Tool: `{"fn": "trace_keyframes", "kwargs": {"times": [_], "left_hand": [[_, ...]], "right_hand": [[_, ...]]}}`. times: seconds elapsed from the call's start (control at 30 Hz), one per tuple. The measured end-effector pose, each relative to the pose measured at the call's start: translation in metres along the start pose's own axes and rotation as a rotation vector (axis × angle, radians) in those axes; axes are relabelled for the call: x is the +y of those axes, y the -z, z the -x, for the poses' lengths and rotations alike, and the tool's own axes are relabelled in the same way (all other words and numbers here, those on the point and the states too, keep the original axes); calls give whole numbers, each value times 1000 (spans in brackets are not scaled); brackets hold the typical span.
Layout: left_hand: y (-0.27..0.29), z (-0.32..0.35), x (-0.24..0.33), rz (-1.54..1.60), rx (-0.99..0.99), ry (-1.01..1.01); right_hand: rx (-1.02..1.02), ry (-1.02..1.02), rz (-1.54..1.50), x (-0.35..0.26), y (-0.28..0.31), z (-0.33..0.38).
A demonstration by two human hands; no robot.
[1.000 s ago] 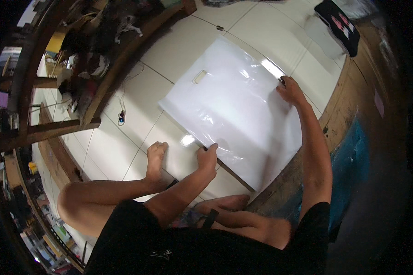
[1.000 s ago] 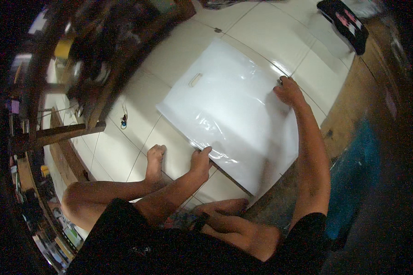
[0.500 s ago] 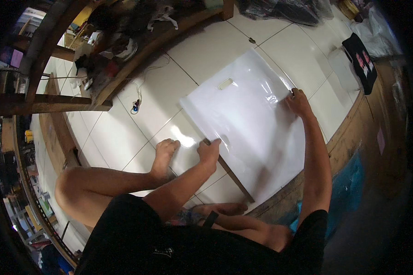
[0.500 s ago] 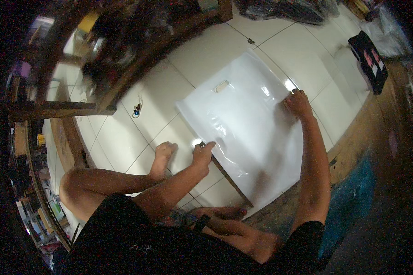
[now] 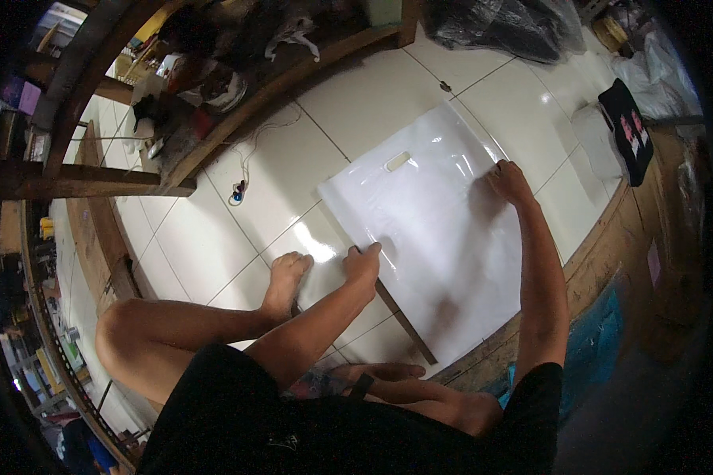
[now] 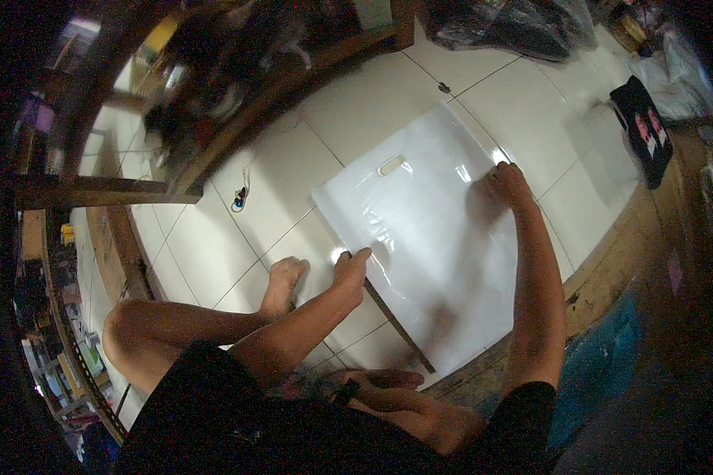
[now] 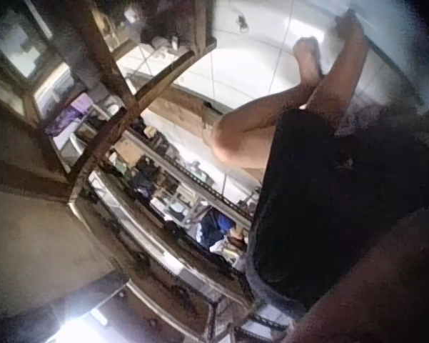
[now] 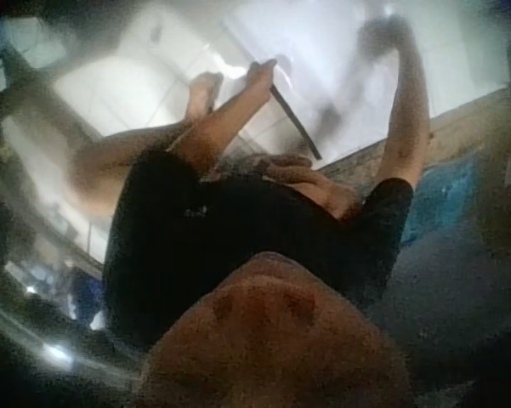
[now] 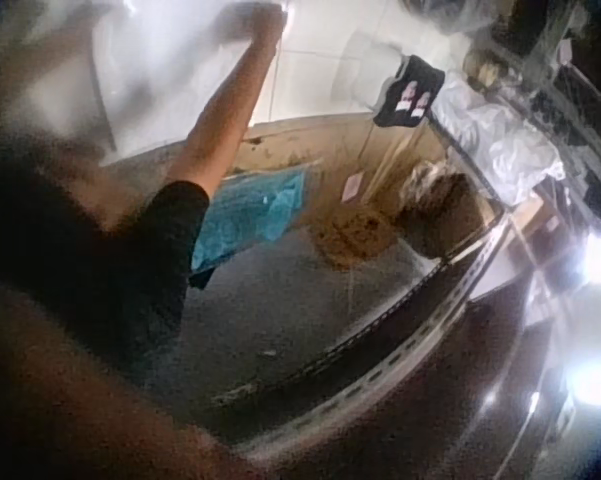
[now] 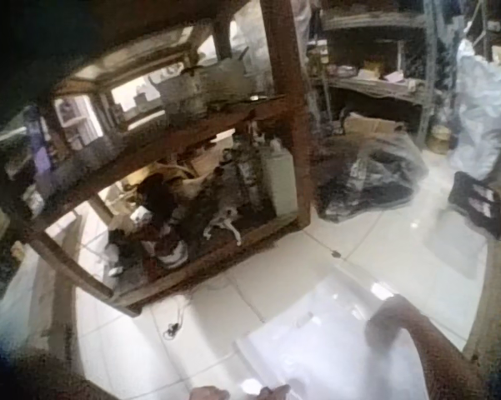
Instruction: The person sits on the floor and repeatedly folds large white plastic sheets by hand. They smooth the sheets, fold them in half, and stack them. The person then moves the stack to a nearby table and continues to smooth and align the pile.
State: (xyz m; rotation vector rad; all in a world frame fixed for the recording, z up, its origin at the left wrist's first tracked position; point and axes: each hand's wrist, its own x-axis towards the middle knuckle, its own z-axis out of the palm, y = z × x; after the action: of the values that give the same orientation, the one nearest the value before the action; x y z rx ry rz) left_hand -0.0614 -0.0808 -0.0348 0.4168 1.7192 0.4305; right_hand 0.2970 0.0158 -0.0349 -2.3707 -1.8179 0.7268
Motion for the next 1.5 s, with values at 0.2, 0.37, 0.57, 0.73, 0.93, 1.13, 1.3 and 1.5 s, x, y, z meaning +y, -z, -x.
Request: {"fn": "trace_keyframes", "kwargs": {"times": [0.2, 0.37, 0.57, 0.73, 0.93, 1.13, 1.3, 1.5], "left_hand": [[-9, 16, -9, -72, 56, -41], [-3, -14, -32, 38, 14, -44], [-8, 58, -36, 118, -204, 248], [-32, 104, -94, -54, -381, 517], [-50, 98, -105, 194, -439, 541], [-49, 93, -107, 179, -462, 562], [-39, 97, -112, 112, -535, 577], [-54, 111, -126, 133, -574, 575]], "right_hand": [[-2, 66, 62, -7, -13, -11], [-11, 23, -7, 3, -12, -13], [-130, -197, -105, 63, 30, 70], [-164, -243, -50, 106, 25, 147], [-159, -113, 66, 100, 15, 157], [-211, -184, 91, 108, 6, 154], [-115, -267, -21, 101, 21, 168], [-127, -314, 37, 111, 18, 187]]}}
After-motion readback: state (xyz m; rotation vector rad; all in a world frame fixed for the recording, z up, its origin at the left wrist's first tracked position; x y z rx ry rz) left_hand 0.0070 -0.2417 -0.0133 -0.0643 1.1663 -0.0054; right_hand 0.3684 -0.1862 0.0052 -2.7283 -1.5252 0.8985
